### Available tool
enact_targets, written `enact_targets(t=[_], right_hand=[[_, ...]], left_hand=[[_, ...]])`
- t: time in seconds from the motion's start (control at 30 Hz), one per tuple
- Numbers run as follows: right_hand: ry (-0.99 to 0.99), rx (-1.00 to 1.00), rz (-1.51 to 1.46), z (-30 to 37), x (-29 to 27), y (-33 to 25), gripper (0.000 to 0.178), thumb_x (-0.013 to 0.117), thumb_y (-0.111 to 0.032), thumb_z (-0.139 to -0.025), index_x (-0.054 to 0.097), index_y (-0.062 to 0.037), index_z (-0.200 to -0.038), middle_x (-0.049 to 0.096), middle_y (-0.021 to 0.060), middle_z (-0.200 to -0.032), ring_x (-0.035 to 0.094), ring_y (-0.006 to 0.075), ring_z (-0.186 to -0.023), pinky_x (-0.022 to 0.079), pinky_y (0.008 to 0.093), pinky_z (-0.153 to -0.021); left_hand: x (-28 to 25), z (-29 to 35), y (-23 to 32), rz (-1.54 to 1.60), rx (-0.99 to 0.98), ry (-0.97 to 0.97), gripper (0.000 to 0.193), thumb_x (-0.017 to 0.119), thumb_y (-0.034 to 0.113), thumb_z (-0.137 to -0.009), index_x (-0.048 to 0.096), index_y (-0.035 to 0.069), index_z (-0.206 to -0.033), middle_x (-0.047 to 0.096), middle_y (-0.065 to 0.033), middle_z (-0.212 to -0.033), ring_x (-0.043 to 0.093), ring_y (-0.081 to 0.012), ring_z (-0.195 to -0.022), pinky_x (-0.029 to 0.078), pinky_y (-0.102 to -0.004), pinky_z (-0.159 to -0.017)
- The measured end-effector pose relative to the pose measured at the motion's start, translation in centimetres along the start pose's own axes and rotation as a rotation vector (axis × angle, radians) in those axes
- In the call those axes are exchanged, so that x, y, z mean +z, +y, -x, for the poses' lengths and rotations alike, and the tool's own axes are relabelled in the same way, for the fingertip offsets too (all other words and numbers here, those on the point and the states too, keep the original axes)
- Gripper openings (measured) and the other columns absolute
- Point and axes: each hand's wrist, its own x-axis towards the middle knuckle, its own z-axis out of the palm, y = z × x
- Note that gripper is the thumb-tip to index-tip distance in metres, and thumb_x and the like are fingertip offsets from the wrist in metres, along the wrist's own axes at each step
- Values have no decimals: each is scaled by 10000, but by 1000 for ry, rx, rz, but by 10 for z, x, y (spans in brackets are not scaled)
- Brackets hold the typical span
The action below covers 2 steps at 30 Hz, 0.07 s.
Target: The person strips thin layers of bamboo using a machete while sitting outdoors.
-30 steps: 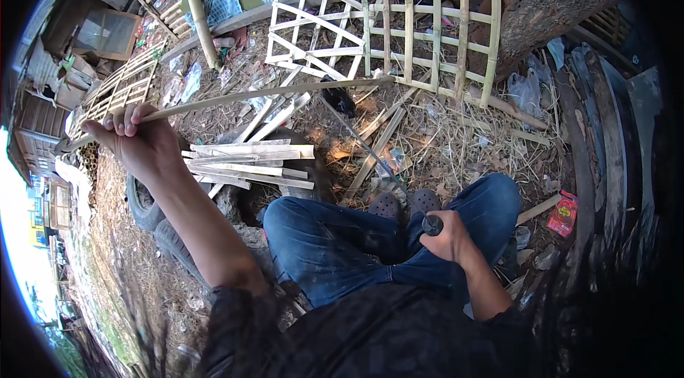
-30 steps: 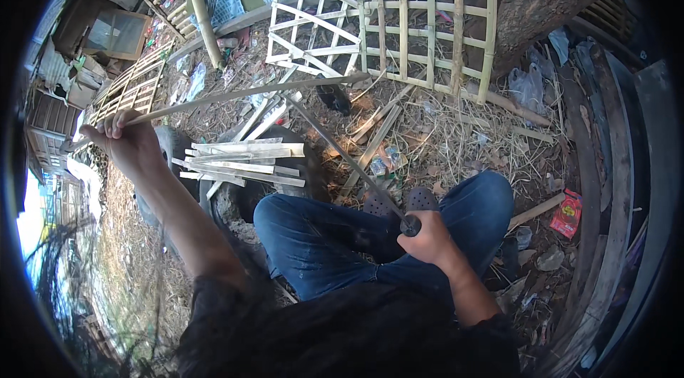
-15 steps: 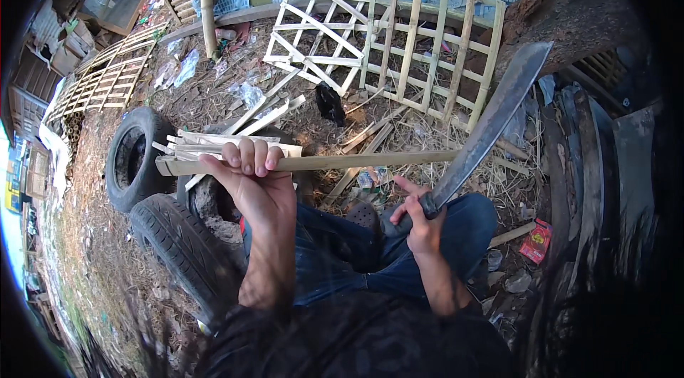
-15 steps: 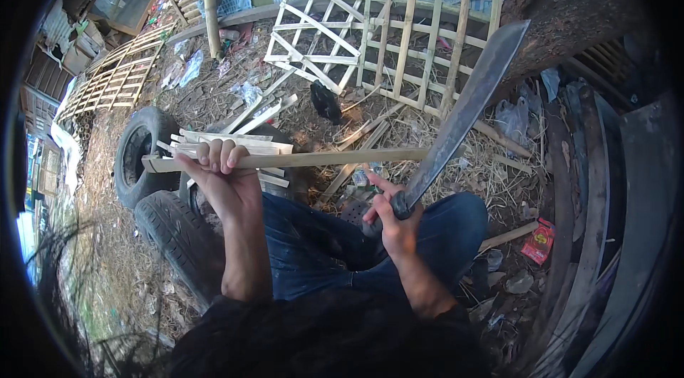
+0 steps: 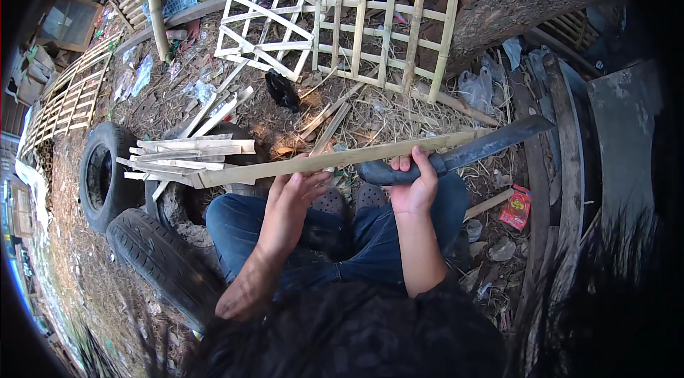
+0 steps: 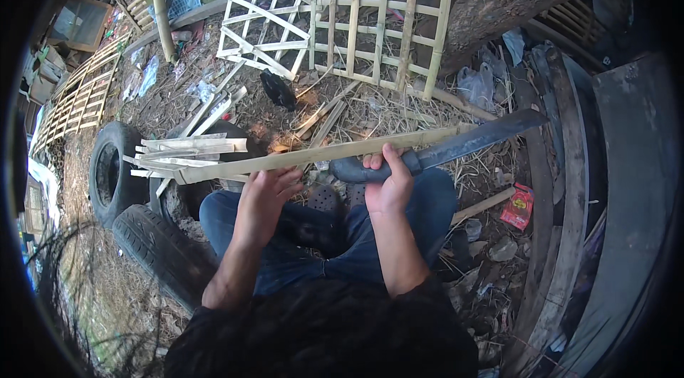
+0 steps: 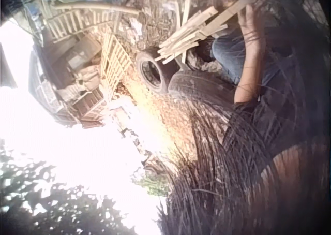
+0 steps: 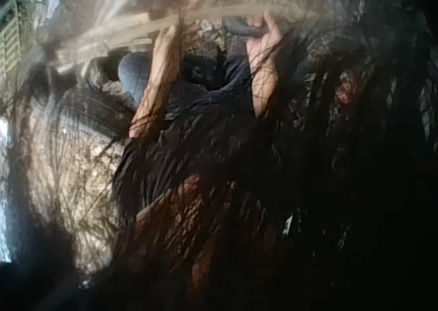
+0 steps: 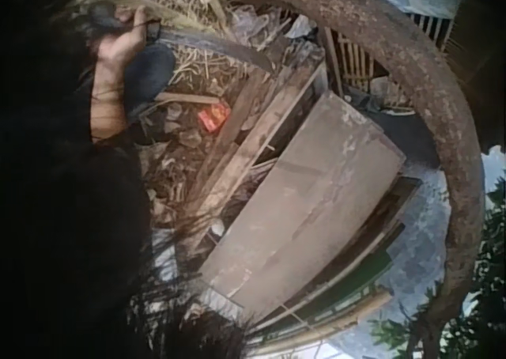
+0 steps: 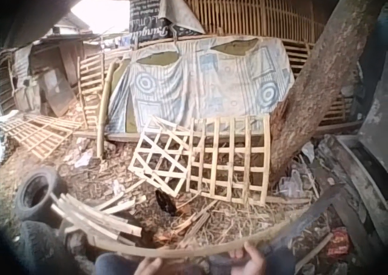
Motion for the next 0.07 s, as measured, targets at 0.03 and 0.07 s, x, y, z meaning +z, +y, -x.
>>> enact_targets(t=[0.03, 0.07], right_hand=[[-51, -51, 30, -3, 0, -1, 142, 614, -83, -878, 483, -118, -834, 494, 14, -706, 487, 139, -639, 418, 333, -684], [-103, -102, 61, -5, -3, -1, 149, 621, -80, -874, 481, -117, -840, 510, 20, -728, 501, 148, -647, 425, 337, -698]], left_hand=[[-12, 13, -5, -208, 69, -112, 490, 524, 377, -952, 434, 18, -1274, 554, -177, -1114, 538, -281, -1138, 442, -428, -980], [-31, 25, -23, -219, 181, -268, 563, 559, 186, -947, 300, 21, -1419, 500, -192, -1299, 549, -273, -1172, 437, -381, -966]])
